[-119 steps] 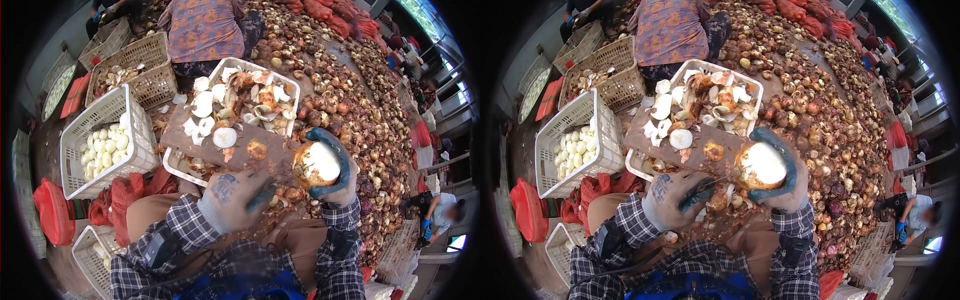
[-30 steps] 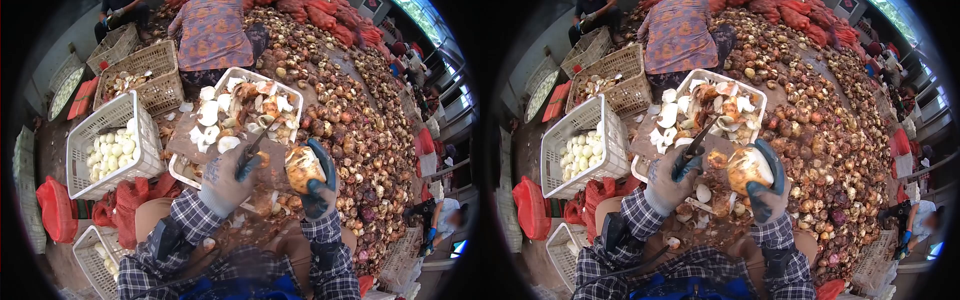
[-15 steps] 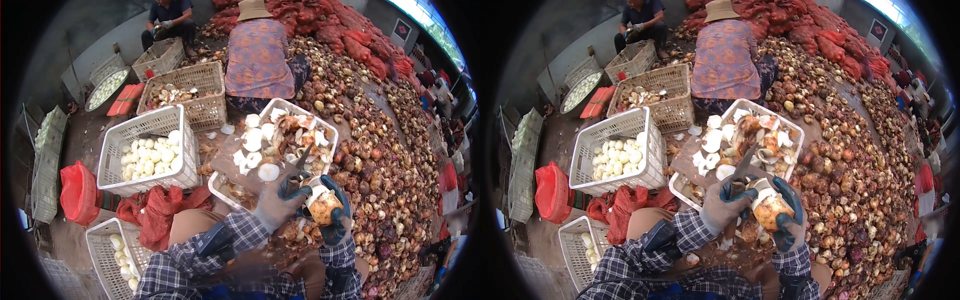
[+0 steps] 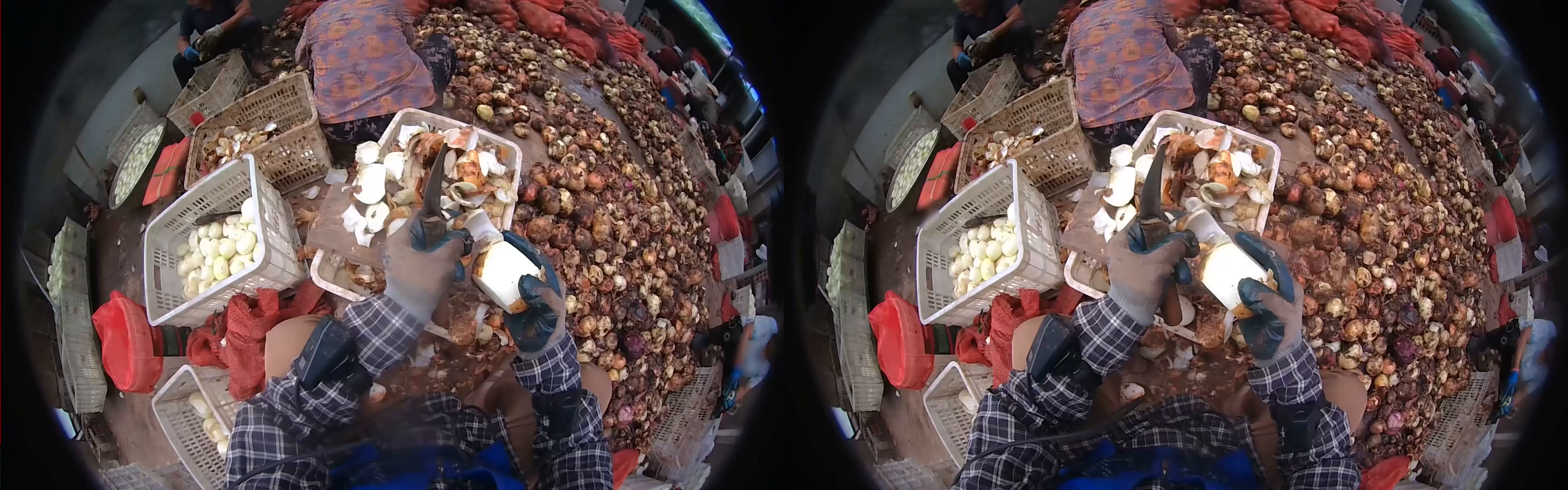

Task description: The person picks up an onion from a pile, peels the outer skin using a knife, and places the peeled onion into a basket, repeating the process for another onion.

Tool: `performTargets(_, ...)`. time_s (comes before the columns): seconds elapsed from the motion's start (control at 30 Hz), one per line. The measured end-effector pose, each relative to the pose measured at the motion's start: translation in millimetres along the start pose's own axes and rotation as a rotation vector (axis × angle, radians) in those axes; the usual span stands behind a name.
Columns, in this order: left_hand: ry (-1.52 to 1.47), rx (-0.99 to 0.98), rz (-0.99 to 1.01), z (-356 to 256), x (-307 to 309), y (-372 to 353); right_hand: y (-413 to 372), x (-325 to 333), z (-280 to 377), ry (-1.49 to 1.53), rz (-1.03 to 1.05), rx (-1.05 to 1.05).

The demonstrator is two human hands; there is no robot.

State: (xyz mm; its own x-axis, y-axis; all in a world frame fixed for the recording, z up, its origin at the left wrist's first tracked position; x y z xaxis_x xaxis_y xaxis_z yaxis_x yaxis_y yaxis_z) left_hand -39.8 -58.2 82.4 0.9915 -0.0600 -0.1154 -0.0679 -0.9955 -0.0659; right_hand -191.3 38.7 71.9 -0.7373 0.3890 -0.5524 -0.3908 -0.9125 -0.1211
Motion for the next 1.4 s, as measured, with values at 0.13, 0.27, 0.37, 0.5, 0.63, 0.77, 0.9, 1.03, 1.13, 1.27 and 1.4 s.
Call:
performTargets(0.13, 0.169, -0.175, 0.02, 0, -10, -2, -1, 0, 5, 0.27, 0.04, -0.085)
performTargets(0.27, 0.617, -0.486, 0.228, -5, -6, -10, -3, -3, 22, 0.27, 0.036, 0.016)
performTargets(0.37, 0.702, -0.744, 0.309, -20, -1, -32, -5, 9, 22, 0.249, -0.02, 0.087)
performTargets(0.5, 1.038, -0.819, 0.475, -23, 2, -53, -3, 12, 21, 0.236, -0.032, 0.144)
performTargets(0.63, 1.101, -0.799, 0.484, -21, 0, -51, -5, 21, 14, 0.331, -0.13, 0.114)
performTargets(0.77, 1.159, -0.642, 0.469, -20, -1, -52, -6, 23, 13, 0.243, -0.257, 0.168)
performTargets(0.9, 0.9, -0.515, 0.448, -21, 0, -46, -3, 11, 26, -0.099, -0.158, 0.33)
performTargets(1.03, 0.592, -0.499, 0.517, -16, 10, -32, -1, -1, 39, -0.175, -0.084, 0.368)
performTargets(1.13, 0.511, -0.296, 0.616, -14, 14, -21, 1, 8, 32, -0.096, -0.064, 0.165)
performTargets(1.27, 0.441, 0.238, 0.706, -29, 12, -16, 6, 7, 25, 0.121, -0.004, 0.033)
performTargets(1.4, 0.342, 0.374, 0.757, -15, 16, -13, 10, 17, 19, 0.135, 0.096, -0.057)
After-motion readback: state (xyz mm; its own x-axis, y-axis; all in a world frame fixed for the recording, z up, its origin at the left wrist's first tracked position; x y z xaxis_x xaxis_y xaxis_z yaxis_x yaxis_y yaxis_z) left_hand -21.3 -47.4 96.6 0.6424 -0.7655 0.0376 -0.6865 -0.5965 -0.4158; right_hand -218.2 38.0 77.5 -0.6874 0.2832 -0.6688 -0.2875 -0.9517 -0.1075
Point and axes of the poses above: each hand's wrist, its own y-axis towards the middle knuckle, its own x-axis out of the back of the hand, z = x × y, the point moved 2 cm from there along y, towards the middle knuckle, and after that the axes turned 7 degrees about -z, right-handed, at the moved point
